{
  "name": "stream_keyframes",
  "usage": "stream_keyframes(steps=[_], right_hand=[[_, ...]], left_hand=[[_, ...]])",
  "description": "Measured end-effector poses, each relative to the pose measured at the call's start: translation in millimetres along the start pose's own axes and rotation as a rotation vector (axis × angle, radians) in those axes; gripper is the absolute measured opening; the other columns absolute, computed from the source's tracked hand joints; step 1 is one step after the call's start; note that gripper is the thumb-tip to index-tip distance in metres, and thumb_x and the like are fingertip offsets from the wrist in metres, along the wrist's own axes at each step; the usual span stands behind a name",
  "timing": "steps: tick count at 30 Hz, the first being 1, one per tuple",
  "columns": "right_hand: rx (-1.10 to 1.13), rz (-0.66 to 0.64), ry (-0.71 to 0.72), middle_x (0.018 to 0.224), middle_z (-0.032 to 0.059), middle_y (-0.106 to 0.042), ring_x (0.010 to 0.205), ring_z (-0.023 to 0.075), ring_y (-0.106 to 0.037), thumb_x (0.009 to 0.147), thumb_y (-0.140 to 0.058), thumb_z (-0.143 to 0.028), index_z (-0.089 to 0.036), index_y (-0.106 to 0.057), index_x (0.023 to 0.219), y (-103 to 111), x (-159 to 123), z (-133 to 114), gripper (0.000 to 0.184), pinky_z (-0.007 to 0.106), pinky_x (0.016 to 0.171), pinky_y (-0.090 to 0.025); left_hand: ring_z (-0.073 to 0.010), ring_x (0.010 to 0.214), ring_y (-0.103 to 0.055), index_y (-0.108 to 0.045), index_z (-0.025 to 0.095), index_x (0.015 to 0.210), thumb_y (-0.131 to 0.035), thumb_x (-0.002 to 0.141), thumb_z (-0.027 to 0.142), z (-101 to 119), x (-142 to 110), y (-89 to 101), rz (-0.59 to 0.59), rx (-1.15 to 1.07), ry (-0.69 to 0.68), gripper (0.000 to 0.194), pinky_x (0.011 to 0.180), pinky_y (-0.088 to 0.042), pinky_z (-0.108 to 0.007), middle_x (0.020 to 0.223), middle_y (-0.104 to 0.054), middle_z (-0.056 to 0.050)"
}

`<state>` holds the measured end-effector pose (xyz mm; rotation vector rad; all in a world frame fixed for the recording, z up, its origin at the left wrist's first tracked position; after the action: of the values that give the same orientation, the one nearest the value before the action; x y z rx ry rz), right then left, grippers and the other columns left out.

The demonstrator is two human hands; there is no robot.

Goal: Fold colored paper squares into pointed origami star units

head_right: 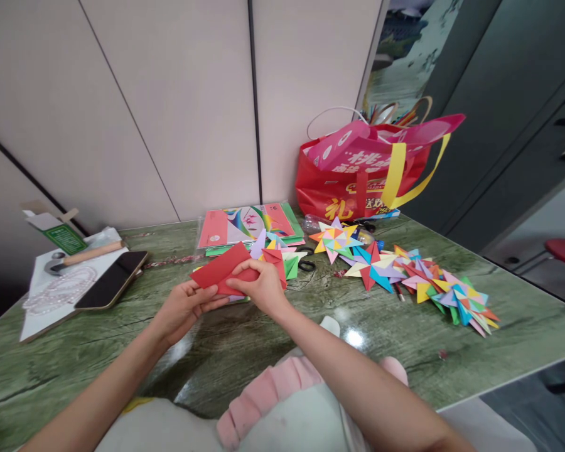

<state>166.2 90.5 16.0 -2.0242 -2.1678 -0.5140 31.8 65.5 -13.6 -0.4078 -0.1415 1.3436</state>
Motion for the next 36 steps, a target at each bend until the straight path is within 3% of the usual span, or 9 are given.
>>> stream_keyframes(steps=[17, 24, 29, 33, 36], right_hand=[[0.025, -0.019, -0.007, 0.076, 0.0026, -0.066, 0.072, 0.0167, -0.059, 0.057, -0.072, -0.028, -0.016, -0.064, 0.072, -1, 1, 5, 0.021, 0.028, 0.069, -0.046], [0.038, -0.034, -0.004, 0.075, 0.0016, -0.065, 0.07, 0.016, -0.059, 0.056, -0.072, -0.026, -0.016, -0.063, 0.071, -2, 2, 4, 0.02, 0.027, 0.067, -0.045], [-0.048, -0.058, 0.045, 0.07, 0.0016, -0.063, 0.069, 0.0161, -0.057, 0.062, -0.07, -0.028, -0.017, -0.064, 0.067, -4, 2, 1, 0.014, 0.03, 0.069, -0.045], [-0.241, 0.051, 0.198, 0.095, 0.0058, -0.055, 0.097, 0.0215, -0.051, 0.064, -0.069, -0.029, -0.02, -0.065, 0.067, 5, -2, -12, 0.01, 0.036, 0.087, -0.039], [-0.267, 0.133, 0.227, 0.112, 0.0077, -0.046, 0.111, 0.0236, -0.042, 0.064, -0.068, -0.032, -0.02, -0.062, 0.076, 10, -5, -16, 0.018, 0.038, 0.093, -0.035]], left_hand=[[-0.0263, 0.088, -0.065, -0.064, 0.01, 0.098, -0.068, 0.068, 0.016, -4, 0, -4.5, -0.087, -0.033, 0.044, 0.031, 0.085, -0.049, -0.041, 0.098, -0.068, -0.014], [-0.0266, 0.089, -0.064, -0.066, 0.007, 0.094, -0.069, 0.067, 0.017, -5, -1, -7.7, -0.108, -0.006, 0.068, 0.029, 0.086, -0.048, -0.04, 0.096, -0.069, -0.015], [-0.0256, 0.084, -0.065, -0.067, 0.008, 0.088, -0.07, 0.065, 0.019, -4, -1, -6.9, -0.059, 0.029, 0.038, 0.026, 0.084, -0.05, -0.04, 0.091, -0.07, -0.014], [-0.0247, 0.077, -0.067, -0.067, 0.009, 0.081, -0.073, 0.061, 0.02, -1, 0, 0.2, 0.037, 0.048, -0.006, 0.024, 0.082, -0.051, -0.04, 0.08, -0.072, -0.01], [-0.0255, 0.075, -0.067, -0.066, 0.008, 0.074, -0.076, 0.057, 0.022, 4, 1, 6.9, 0.109, 0.023, -0.058, 0.024, 0.082, -0.05, -0.042, 0.076, -0.072, -0.009]])
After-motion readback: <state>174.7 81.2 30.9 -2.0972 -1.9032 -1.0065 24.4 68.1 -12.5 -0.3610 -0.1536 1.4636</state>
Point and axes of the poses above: each hand's wrist, its own x-axis towards the middle knuckle, its own y-axis out of the back of the hand, z = x × y, the point moved 9 cm from there along x, towards the middle knuckle
